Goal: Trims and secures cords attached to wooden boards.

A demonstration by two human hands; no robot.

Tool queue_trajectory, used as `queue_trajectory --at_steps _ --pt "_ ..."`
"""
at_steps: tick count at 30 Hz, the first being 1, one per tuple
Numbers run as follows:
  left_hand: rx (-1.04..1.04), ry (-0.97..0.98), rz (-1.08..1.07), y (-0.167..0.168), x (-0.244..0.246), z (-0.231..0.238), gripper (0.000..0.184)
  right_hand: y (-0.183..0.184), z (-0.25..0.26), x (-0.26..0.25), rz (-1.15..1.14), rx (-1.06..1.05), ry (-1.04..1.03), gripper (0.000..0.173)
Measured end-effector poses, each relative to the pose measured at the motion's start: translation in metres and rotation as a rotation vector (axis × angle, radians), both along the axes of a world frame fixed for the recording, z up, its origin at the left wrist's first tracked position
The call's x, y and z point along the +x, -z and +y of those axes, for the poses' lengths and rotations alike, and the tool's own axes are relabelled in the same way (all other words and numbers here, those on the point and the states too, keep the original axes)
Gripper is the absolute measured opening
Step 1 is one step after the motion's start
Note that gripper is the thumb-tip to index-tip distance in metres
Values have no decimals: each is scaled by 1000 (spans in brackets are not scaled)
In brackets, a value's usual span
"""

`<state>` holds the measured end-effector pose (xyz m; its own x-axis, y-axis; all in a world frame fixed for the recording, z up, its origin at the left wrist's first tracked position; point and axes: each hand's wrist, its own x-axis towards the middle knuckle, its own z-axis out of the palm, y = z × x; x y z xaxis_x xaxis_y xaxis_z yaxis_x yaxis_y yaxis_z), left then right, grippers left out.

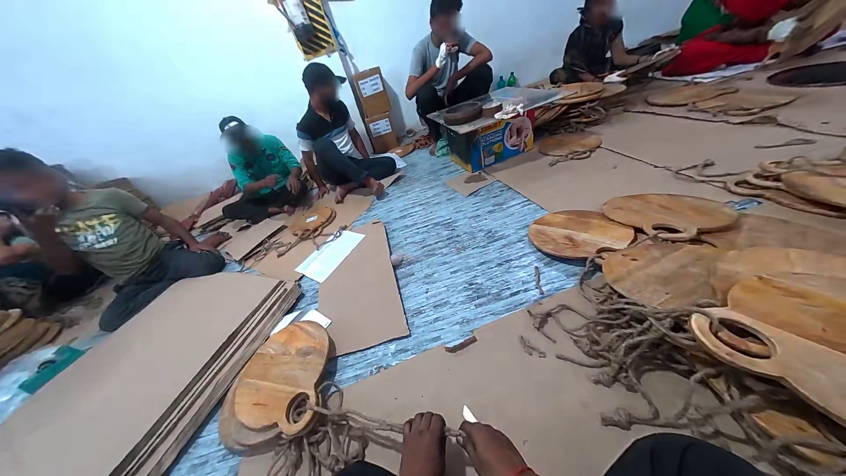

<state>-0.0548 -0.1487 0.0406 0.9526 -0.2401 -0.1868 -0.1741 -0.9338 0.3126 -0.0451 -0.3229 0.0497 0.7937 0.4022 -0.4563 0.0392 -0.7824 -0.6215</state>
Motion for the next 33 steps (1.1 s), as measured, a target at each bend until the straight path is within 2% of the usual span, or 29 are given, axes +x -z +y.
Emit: queue_trajectory --at_steps 6,10,14,16,19,23,27,33 --pt "18 -96 -209 7 -2 2 27 -6 -10 6 -88 -67 81 38" --pt "45 -95 -112 5 -2 1 30 -4 -9 6 -125 -124 77 35" --pt "28 2 -35 2 -2 2 30 7 -8 1 -123 22 13 55" --pt "3 18 -56 0 -3 0 29 11 -4 -1 -115 99 14 57" --pt "-40 63 -100 2 -5 1 27 15 2 -3 -86 138 -10 50" --pt "-98 134 2 -1 -8 0 27 18 2 -2 -84 148 29 37" --pt "-116 84 -25 4 -8 -4 26 7 -2 0 -77 147 85 30" --pt "72 -27 104 1 0 -6 25 6 4 -5 -5 113 60 30"
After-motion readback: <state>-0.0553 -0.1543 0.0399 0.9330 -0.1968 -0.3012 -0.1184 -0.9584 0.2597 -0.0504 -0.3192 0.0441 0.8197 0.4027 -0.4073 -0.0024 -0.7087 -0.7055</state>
